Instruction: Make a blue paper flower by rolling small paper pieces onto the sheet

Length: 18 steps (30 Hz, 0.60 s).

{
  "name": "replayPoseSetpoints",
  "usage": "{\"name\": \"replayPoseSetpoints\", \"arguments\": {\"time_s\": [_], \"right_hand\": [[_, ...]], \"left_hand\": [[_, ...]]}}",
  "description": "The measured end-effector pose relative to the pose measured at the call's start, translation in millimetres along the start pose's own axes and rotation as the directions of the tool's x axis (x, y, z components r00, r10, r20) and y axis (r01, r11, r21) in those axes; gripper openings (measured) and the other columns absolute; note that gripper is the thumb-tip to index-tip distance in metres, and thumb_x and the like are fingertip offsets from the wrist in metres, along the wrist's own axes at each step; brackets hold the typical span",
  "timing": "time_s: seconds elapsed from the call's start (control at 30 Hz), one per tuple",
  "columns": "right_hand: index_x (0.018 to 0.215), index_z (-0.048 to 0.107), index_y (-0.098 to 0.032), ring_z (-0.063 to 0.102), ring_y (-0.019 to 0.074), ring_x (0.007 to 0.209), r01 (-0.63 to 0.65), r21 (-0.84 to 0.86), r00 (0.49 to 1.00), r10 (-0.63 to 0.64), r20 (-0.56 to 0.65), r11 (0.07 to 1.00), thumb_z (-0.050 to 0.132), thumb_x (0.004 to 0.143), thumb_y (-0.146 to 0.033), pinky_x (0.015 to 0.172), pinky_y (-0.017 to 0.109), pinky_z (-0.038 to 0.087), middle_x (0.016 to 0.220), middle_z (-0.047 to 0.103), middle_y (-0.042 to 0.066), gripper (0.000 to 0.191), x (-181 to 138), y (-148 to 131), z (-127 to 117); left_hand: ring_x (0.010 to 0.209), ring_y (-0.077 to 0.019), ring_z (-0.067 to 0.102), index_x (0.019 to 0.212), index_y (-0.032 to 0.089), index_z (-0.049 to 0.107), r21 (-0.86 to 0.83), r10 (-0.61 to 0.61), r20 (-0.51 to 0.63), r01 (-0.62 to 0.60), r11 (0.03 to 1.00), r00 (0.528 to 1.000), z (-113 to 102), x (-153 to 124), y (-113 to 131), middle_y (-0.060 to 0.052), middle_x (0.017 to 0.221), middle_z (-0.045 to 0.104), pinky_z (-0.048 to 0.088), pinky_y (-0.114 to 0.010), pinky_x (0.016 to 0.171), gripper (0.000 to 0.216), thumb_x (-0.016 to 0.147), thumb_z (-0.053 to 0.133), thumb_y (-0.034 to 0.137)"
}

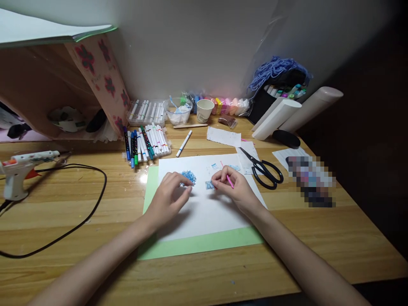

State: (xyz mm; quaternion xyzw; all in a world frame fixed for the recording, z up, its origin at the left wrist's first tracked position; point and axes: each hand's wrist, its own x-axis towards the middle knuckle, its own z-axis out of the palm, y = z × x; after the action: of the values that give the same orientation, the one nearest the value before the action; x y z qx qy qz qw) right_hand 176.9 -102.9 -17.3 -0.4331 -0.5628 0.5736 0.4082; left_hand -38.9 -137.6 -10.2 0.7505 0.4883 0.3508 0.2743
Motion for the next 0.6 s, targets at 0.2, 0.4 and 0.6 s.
{"name": "replayPoseSetpoints", "arguments": {"time_s": [0.2,0.4,0.6], "right_hand": [[0.07,0.04,-0.021,0.058,0.0116,0.068,-0.035,0.094,0.992,0.023,0.126,0.995,0.068,0.078,-0.03,0.068,0.029,0.047,0.081,0.062,0.0,0.03,-7.1,-1.5,18.4],[0.069,0.041,-0.021,0.063,0.0131,0.073,-0.082,0.12,0.99,0.067,0.126,0.989,0.069,0.077,-0.031,0.071,0.032,0.051,0.086,0.067,0.003,0.031,-9.4,-1.5,19.8],[0.067,0.041,-0.02,0.066,0.0126,0.073,-0.123,0.131,0.987,0.106,0.124,0.984,0.072,0.075,-0.028,0.069,0.028,0.052,0.084,0.069,0.003,0.033,-10.8,-3.4,19.4]], "left_hand": [[0.078,-0.0165,0.052,0.086,0.019,0.06,-0.134,-0.152,0.07,0.161,0.978,0.986,14.5,-3.5,12.3,-0.003,0.083,0.06,0.041,-0.029,0.07,0.018,0.09,0.051,0.034],[0.066,-0.0126,0.047,0.081,0.018,0.058,-0.289,-0.282,0.049,0.284,0.914,0.958,16.4,-1.8,6.8,-0.001,0.074,0.058,0.037,-0.025,0.061,0.022,0.089,0.051,0.037],[0.069,-0.0132,0.048,0.08,0.018,0.058,-0.273,-0.264,0.018,0.259,0.927,0.964,17.1,-0.8,7.4,-0.001,0.076,0.059,0.037,-0.026,0.063,0.02,0.089,0.053,0.036]]}}
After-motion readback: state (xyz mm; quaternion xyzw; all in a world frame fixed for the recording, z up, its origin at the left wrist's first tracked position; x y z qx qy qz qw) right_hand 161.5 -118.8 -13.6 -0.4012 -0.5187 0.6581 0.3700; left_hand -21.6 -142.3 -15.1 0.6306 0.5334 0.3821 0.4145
